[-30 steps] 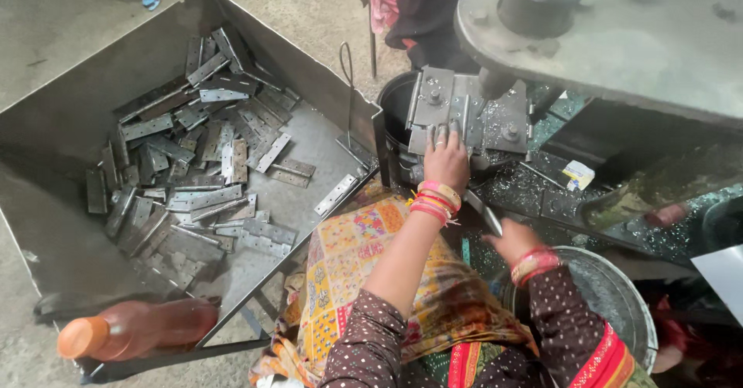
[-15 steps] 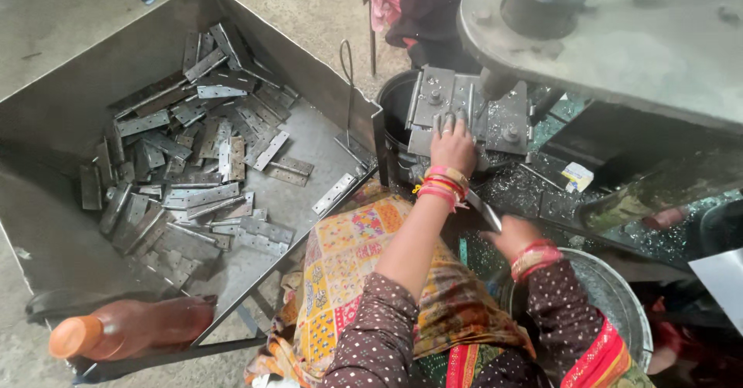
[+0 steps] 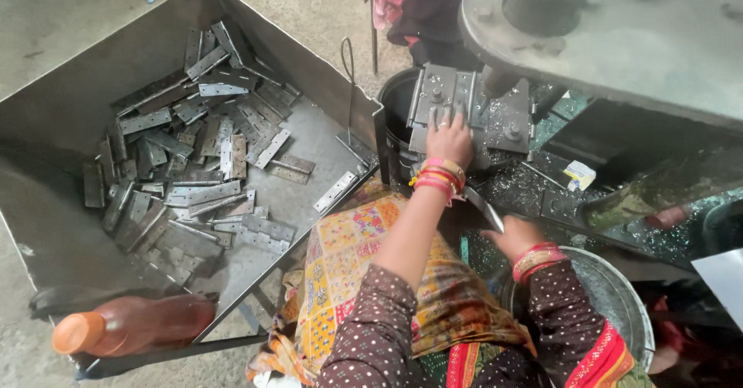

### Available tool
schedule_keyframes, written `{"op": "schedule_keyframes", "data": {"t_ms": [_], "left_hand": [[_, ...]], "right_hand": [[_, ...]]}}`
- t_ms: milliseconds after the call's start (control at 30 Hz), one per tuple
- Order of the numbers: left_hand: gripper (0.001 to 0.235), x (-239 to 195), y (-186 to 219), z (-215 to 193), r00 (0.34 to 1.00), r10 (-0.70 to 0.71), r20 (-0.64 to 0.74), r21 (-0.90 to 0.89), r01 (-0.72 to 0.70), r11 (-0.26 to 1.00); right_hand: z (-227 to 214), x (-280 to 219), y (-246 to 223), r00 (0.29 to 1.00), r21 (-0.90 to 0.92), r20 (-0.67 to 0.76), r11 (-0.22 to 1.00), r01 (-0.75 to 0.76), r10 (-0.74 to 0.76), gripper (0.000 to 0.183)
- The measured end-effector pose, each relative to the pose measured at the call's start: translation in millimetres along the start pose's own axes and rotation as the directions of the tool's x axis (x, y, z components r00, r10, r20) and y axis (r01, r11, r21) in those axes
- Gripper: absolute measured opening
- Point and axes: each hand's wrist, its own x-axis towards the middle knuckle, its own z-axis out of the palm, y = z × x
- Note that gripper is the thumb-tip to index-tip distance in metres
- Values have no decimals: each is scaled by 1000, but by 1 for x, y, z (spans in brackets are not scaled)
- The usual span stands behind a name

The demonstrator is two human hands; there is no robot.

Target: The person picks up a metal hinge from a bin, places it into a press machine, operates the machine with a lever, and then removes the hinge.

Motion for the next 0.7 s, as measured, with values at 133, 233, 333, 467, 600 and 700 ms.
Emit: {"op": "schedule_keyframes", "data": {"t_ms": [133, 233, 333, 467, 600, 700], "left_hand": [[33, 16, -5, 6, 996, -26, 86, -72, 32, 997], [29, 21, -6, 13, 998, 18, 58, -42, -16, 999], [26, 15, -9, 12, 955, -39, 293, -153, 87, 984], [25, -40, -29, -27, 998, 59, -30, -219, -64, 974], [48, -122, -106, -42, 917, 31, -398, 62, -7, 998], [29, -186, -201, -30, 965, -247, -92, 70, 254, 965]], "right_hand": [[28, -17, 6, 990, 64, -89, 991, 115, -109, 55], [72, -39, 11, 983, 171, -177, 985, -10, 40, 50], [73, -24, 20, 982, 130, -186, 991, 43, -18, 56], [41, -22, 35, 962, 21, -243, 991, 135, -126, 70], [-32, -40, 11, 990, 40, -141, 999, 18, -12, 63], [-47, -52, -9, 983, 98, -177, 993, 71, -53, 64]]}}
